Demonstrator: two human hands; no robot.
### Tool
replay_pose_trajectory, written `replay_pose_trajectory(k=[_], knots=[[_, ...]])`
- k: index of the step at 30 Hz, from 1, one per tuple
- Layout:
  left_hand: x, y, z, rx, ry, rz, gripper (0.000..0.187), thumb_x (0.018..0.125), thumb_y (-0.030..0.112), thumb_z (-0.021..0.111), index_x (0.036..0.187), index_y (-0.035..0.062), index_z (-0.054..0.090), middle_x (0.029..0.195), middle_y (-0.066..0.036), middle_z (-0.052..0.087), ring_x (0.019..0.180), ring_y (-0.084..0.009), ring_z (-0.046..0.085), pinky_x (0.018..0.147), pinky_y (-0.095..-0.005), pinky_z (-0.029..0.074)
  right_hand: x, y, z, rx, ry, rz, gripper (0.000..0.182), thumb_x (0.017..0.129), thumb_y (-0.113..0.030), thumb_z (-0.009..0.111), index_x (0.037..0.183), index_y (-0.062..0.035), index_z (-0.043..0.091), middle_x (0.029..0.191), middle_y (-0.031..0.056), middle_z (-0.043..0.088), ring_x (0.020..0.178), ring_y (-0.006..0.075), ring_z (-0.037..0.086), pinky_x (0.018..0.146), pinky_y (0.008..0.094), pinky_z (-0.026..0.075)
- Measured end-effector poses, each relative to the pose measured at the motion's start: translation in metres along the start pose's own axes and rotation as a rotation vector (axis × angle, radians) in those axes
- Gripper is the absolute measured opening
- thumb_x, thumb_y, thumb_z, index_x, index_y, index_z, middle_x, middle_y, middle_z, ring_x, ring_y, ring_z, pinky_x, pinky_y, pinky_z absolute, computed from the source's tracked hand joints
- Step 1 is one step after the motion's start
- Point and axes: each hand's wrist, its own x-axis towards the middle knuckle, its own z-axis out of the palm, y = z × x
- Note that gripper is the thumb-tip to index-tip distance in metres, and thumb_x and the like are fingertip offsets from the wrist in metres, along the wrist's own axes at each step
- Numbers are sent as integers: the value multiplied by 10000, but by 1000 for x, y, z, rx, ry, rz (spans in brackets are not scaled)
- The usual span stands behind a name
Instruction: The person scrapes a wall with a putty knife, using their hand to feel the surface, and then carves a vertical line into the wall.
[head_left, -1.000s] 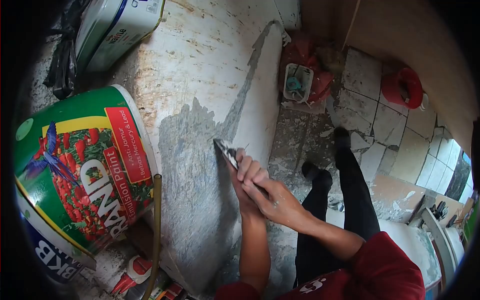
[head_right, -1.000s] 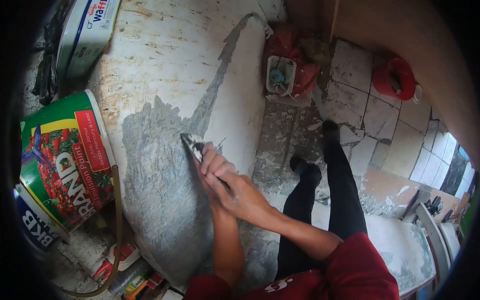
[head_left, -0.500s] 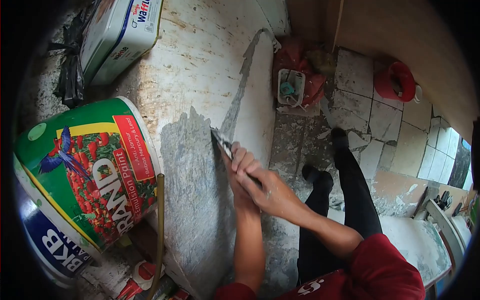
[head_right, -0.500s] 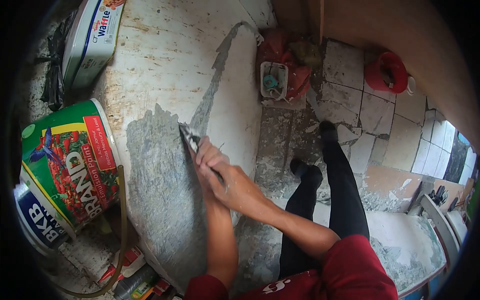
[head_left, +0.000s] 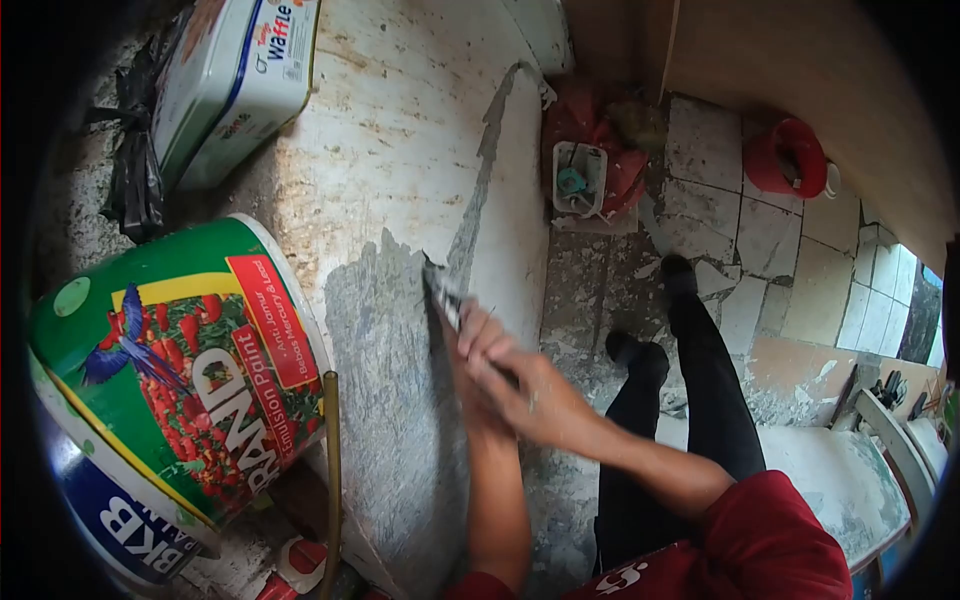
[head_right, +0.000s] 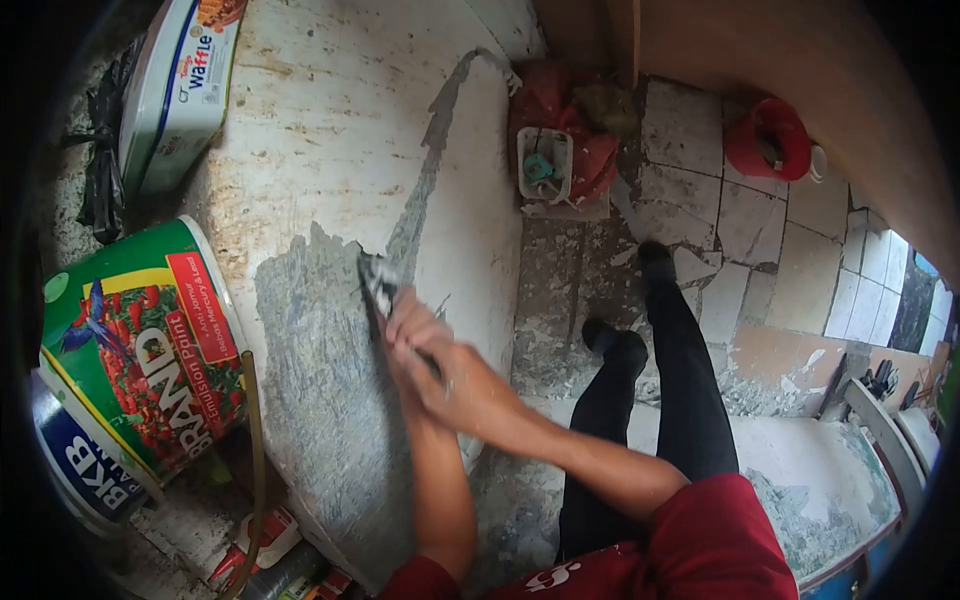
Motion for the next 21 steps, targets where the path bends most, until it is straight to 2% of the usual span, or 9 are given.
replay_pose_trajectory(k=[2,7,10,13,14,15,17,18,21], knots=[[27,-9,15,40,121,60,359,1003,427,334,876,99,409,582,25,372,493,-97,374,560,-259,393,14,-1,-7,6,2,42,258,930,-218,545,877,33,576,735,203,588,672,259,621,642,347,485],[1,-13,0,81,-35,71,289,1015,352,343,895,96,402,597,31,365,520,-90,379,586,-275,401,-5,3,-10,-36,-55,111,258,931,-219,545,893,35,579,747,221,584,704,270,633,648,361,479],[-3,-3,-1,111,38,58,261,1010,312,370,903,78,412,605,37,371,537,-78,382,601,-257,393,-3,-2,-5,33,-43,89,280,940,-220,526,889,50,580,750,204,602,720,257,638,658,368,482],[34,-4,6,194,126,82,231,996,284,419,911,70,432,633,43,380,551,-59,373,598,-231,374,26,-3,-17,84,-24,108,297,945,-227,518,888,58,575,750,206,605,738,256,643,677,376,488],[35,-7,5,196,107,93,223,994,276,424,908,71,432,635,40,387,552,-66,377,601,-236,377,28,-11,-26,101,-140,411,302,947,-234,518,890,56,575,736,209,591,740,262,644,681,366,487],[34,-11,3,194,93,105,216,992,269,429,905,71,432,637,37,393,553,-72,381,604,-240,381,24,-6,-25,47,-117,316,304,948,-238,517,893,56,574,735,208,588,737,263,643,679,363,486],[19,-5,-12,83,-87,10,204,986,259,439,895,76,432,639,28,409,561,-88,404,610,-250,391,7,6,-16,-62,-66,114,310,951,-246,516,899,55,572,732,206,581,731,263,640,673,355,485],[10,-4,-11,147,-115,24,198,982,261,442,892,85,434,649,20,429,572,-98,425,620,-258,405,0,4,-14,-29,-115,146,312,949,-255,518,921,52,565,738,207,578,730,261,639,674,352,485],[7,9,-16,157,-46,-81,213,972,285,462,883,92,436,665,18,443,571,-91,433,622,-248,409,7,6,-9,7,-73,66,318,952,-260,513,920,53,564,738,203,584,722,242,632,670,354,486]])
